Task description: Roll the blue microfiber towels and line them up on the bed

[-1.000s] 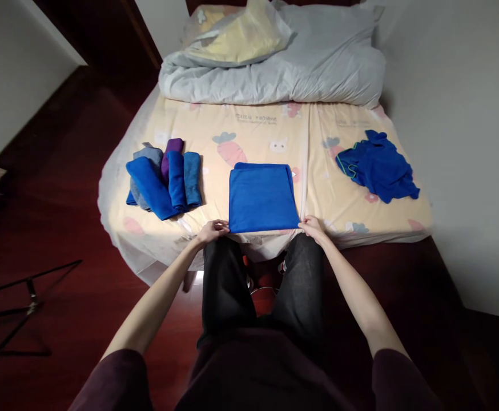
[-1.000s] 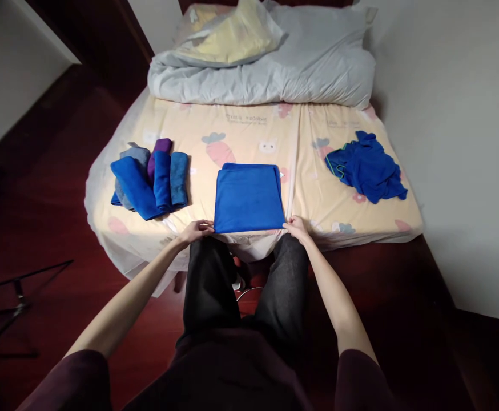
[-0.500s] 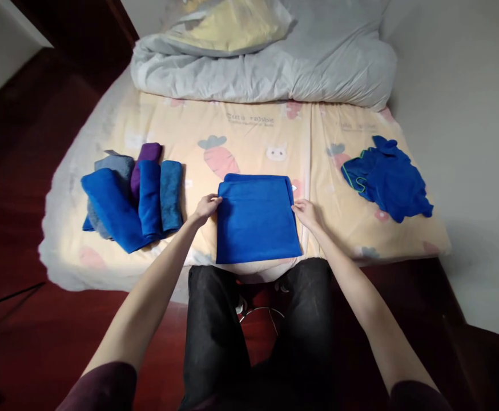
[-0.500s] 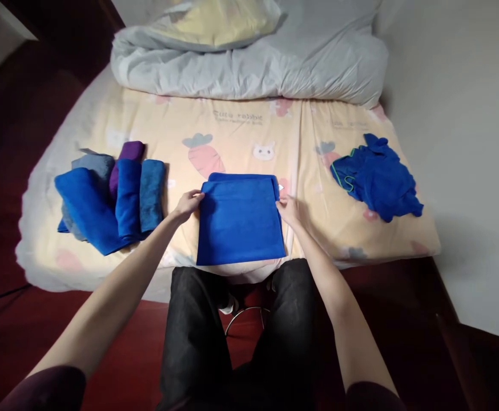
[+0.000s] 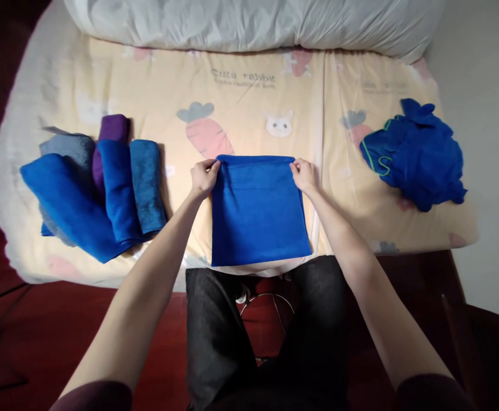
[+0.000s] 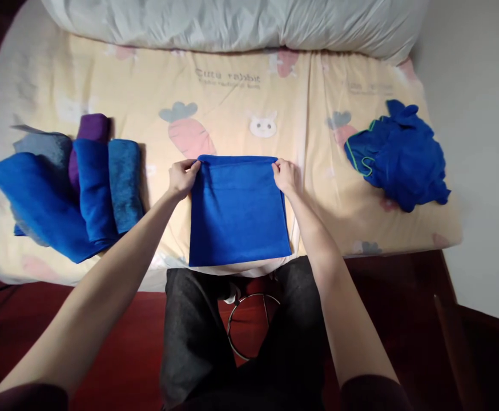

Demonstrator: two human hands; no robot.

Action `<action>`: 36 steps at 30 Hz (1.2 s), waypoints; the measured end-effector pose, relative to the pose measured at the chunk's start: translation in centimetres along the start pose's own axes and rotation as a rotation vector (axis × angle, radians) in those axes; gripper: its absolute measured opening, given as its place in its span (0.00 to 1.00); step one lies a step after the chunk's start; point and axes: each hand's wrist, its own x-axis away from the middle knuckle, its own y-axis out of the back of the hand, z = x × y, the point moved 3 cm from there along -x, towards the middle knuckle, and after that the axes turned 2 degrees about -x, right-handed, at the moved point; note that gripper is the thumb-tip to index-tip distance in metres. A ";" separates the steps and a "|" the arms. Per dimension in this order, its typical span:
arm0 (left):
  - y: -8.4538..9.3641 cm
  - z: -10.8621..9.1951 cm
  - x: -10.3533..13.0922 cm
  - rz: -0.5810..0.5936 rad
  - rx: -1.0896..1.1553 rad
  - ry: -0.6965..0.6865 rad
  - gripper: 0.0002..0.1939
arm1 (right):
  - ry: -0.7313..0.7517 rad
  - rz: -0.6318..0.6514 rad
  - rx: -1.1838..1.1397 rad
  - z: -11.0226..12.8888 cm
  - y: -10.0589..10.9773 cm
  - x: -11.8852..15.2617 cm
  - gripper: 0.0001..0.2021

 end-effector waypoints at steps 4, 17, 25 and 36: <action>0.2 -0.4 -0.7 -0.020 -0.044 -0.020 0.22 | -0.041 0.006 0.026 -0.6 0.5 -0.3 0.12; -0.9 0.2 -5.6 0.052 -0.164 -0.084 0.16 | -0.010 -0.015 0.024 -1.5 -0.6 -2.8 0.19; -0.2 1.2 -6.5 0.141 -0.133 -0.071 0.17 | -0.070 0.067 -0.072 -1.7 -0.7 -4.1 0.18; -1.0 -1.5 -5.0 -0.001 -0.185 -0.129 0.26 | 0.055 -0.046 0.010 0.4 -1.2 -4.8 0.28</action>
